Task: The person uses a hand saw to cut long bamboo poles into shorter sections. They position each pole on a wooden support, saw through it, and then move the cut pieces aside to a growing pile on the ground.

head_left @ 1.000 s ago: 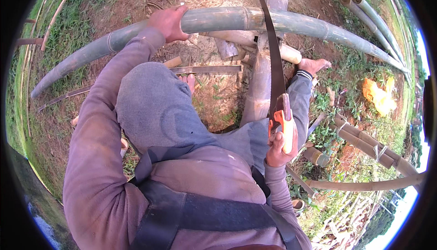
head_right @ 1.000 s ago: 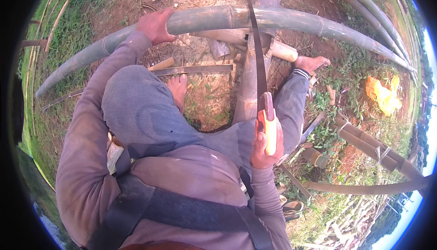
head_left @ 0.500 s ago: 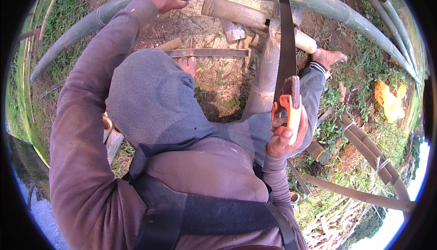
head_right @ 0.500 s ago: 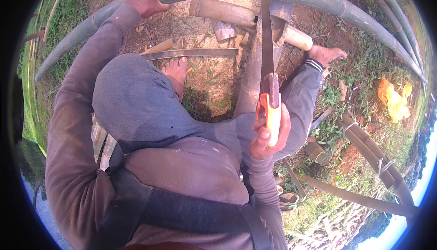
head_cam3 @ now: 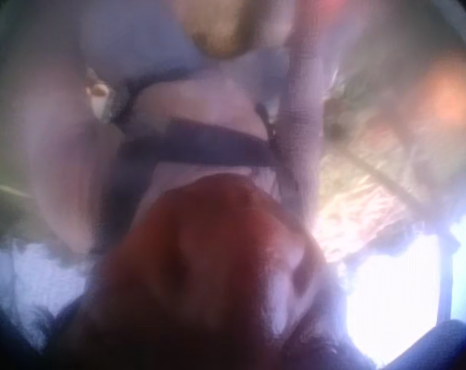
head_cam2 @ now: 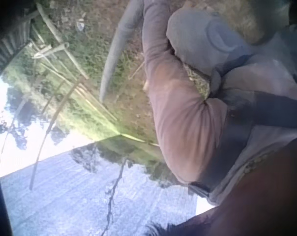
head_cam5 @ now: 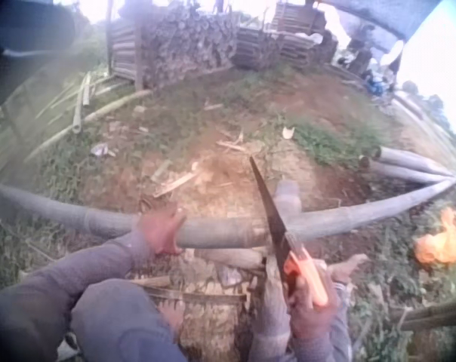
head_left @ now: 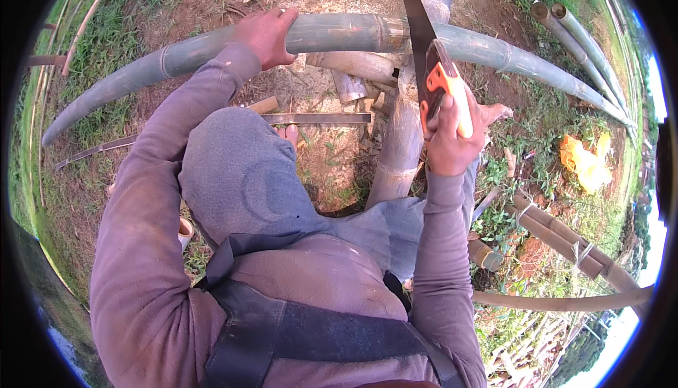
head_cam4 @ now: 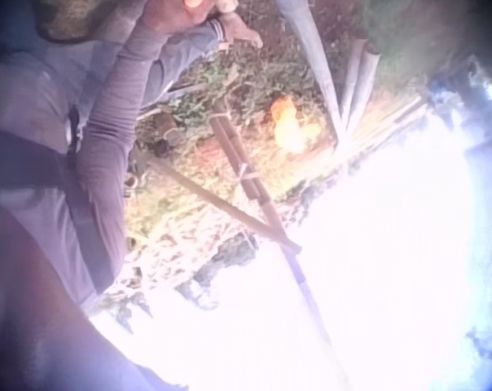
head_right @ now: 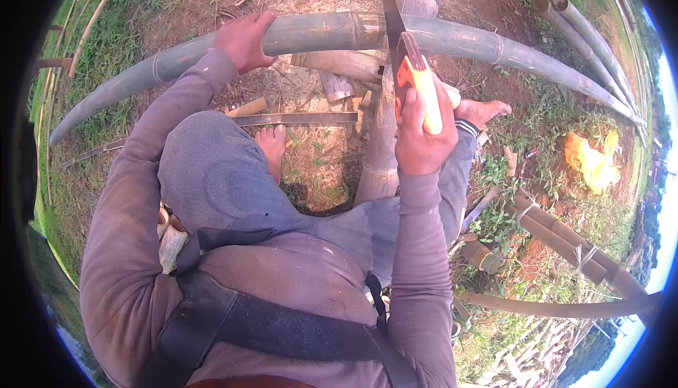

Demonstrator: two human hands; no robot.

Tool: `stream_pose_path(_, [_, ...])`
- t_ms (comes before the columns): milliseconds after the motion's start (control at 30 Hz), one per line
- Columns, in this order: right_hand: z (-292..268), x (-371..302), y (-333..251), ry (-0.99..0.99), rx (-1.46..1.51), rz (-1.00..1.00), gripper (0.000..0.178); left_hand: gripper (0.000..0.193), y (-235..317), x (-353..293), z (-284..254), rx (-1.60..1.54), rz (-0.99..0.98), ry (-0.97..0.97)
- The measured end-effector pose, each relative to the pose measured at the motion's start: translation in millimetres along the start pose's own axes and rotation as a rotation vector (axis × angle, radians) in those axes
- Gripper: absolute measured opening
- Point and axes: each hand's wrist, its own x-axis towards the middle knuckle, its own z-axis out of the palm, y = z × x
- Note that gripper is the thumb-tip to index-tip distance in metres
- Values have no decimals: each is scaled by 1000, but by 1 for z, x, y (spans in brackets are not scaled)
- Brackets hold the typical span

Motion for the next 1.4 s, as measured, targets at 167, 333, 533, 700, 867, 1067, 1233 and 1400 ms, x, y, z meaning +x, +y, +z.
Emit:
stream_pose_path(167, [2,-34,-20,-5,195,273,36,87,0,-9,-13,-36,-40,-42])
stream_pose_path(333, [-88,-148,-66,-72,-32,215,60,82,-3,-19,6,21,-32,53])
stream_pose_path(533, [-14,-61,-27,15,101,253,41,82,6,-11,5,-27,6,78])
stream_pose_path(700, [25,-1,-4,50,150,122,33,81,-1,-9,-3,-27,-9,50])
stream_pose_path(867, [-76,-151,-64,-36,240,334,57,81,-7,-15,3,-32,-23,55])
stream_pose_path(1067, [-37,-115,-38,12,187,346,49,81,-2,-13,7,-14,-2,63])
stream_pose_path(1233, [36,10,3,5,182,179,34,82,1,-11,-10,-31,-25,5])
stream_pose_path(1400, [-46,-113,-47,-17,77,189,45,81,-8,-20,10,13,1,158])
